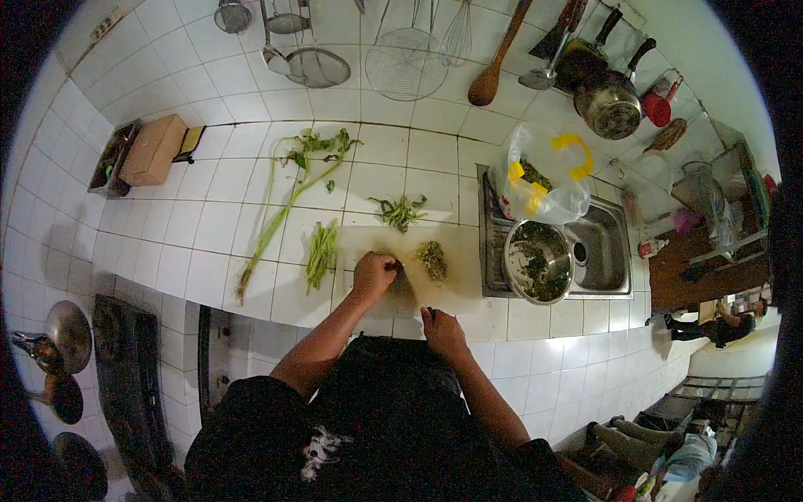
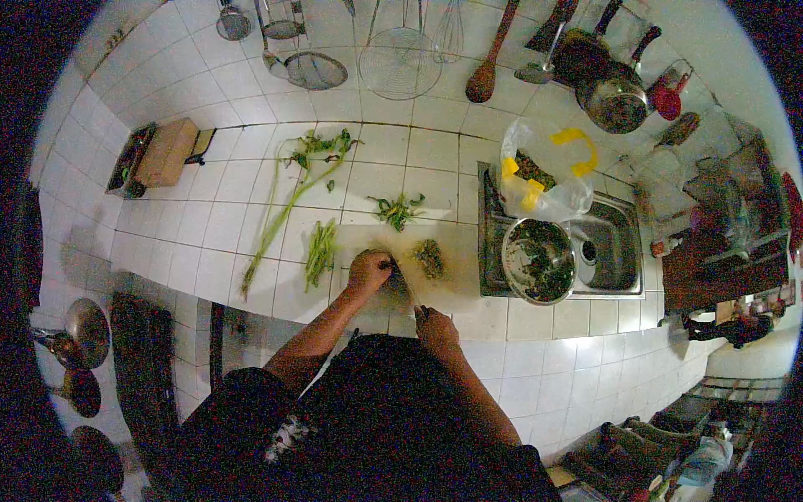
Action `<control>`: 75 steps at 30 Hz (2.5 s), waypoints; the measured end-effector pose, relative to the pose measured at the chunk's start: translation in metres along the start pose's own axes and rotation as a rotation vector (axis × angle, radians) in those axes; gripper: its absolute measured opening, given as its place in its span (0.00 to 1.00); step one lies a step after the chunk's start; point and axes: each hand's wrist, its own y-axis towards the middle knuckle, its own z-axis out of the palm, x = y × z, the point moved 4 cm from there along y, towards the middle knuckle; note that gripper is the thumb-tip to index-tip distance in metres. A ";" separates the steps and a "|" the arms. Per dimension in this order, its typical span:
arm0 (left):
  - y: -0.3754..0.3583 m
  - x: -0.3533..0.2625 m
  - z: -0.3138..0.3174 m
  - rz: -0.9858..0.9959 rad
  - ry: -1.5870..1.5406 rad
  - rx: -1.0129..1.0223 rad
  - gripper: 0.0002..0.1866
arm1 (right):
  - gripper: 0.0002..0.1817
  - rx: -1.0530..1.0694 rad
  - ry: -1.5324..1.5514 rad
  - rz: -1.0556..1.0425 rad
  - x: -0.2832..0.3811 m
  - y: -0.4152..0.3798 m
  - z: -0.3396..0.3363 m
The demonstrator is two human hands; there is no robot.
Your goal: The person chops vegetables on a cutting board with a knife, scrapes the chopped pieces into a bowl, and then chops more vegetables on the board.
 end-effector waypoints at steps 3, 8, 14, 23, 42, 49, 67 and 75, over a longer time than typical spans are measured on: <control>0.001 0.002 -0.002 -0.030 -0.027 0.055 0.10 | 0.29 0.048 -0.050 0.087 -0.023 -0.006 0.011; -0.008 -0.002 0.002 0.030 0.002 -0.004 0.10 | 0.28 -0.051 -0.050 0.051 -0.013 -0.005 0.005; -0.009 -0.010 -0.012 0.042 0.002 -0.008 0.10 | 0.29 -0.061 -0.051 0.032 -0.025 -0.014 -0.002; -0.002 -0.005 -0.004 -0.037 0.062 0.008 0.11 | 0.30 -0.037 0.015 0.105 -0.020 -0.026 -0.004; -0.011 -0.011 -0.009 0.050 0.070 -0.012 0.10 | 0.30 -0.066 -0.039 0.042 -0.017 -0.008 0.006; -0.004 -0.008 -0.005 -0.049 0.087 -0.003 0.09 | 0.31 -0.071 0.017 0.072 -0.022 -0.025 0.001; -0.008 -0.010 -0.009 0.039 0.052 -0.048 0.08 | 0.31 -0.047 -0.034 0.065 -0.006 -0.015 0.003; -0.004 -0.010 -0.010 -0.041 -0.023 0.038 0.09 | 0.31 -0.082 -0.038 0.095 -0.017 -0.006 0.000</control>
